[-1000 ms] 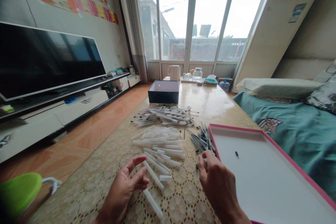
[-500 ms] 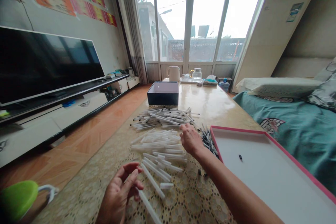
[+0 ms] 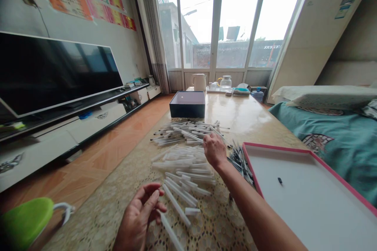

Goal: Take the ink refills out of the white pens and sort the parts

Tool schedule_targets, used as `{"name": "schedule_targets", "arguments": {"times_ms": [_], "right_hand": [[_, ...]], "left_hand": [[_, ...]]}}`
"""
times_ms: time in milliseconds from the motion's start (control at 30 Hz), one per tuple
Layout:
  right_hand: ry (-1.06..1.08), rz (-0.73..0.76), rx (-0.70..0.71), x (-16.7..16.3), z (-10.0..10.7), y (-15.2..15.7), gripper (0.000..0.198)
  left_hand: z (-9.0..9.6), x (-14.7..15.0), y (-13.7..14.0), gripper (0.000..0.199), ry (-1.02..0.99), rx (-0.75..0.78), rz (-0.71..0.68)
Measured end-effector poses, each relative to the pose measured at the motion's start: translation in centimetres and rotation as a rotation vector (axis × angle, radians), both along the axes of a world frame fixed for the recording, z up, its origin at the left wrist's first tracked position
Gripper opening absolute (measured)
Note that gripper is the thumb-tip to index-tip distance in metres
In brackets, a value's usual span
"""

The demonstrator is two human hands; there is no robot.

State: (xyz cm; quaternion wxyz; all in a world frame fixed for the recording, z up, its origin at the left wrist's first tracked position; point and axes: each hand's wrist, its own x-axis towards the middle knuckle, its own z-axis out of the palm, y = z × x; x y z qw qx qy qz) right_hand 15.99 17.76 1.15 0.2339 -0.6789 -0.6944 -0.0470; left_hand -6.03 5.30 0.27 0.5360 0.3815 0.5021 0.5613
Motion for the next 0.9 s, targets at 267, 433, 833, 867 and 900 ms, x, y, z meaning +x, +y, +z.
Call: {"name": "schedule_targets", "arguments": {"times_ms": [267,433,833,867,900], "right_hand": [[0.177,0.273,-0.017,-0.5,1.3,-13.1,0.019],[0.156,0.368,0.048,-0.5,-0.4,-17.4,0.023],[0.078,0.617,-0.314,-2.1,-1.3,-17.6,0.035],[0.078,0.622,-0.3,-2.2,-1.8,-17.6,0.04],[0.055,0.612,-0.267,-2.2,-2.3,-17.5,0.045]], "left_hand": [[-0.2,-0.2,-0.1,0.043,0.432,0.286,-0.072],[0.1,-0.1,-0.8,0.023,0.738,0.365,-0.321],[-1.0,-0.3,-1.0,0.021,0.876,0.778,-0.694],[-0.9,-0.4,-1.0,0.023,0.888,0.775,-0.698],[-0.8,-0.4,-1.1,0.025,0.907,0.765,-0.692]]}}
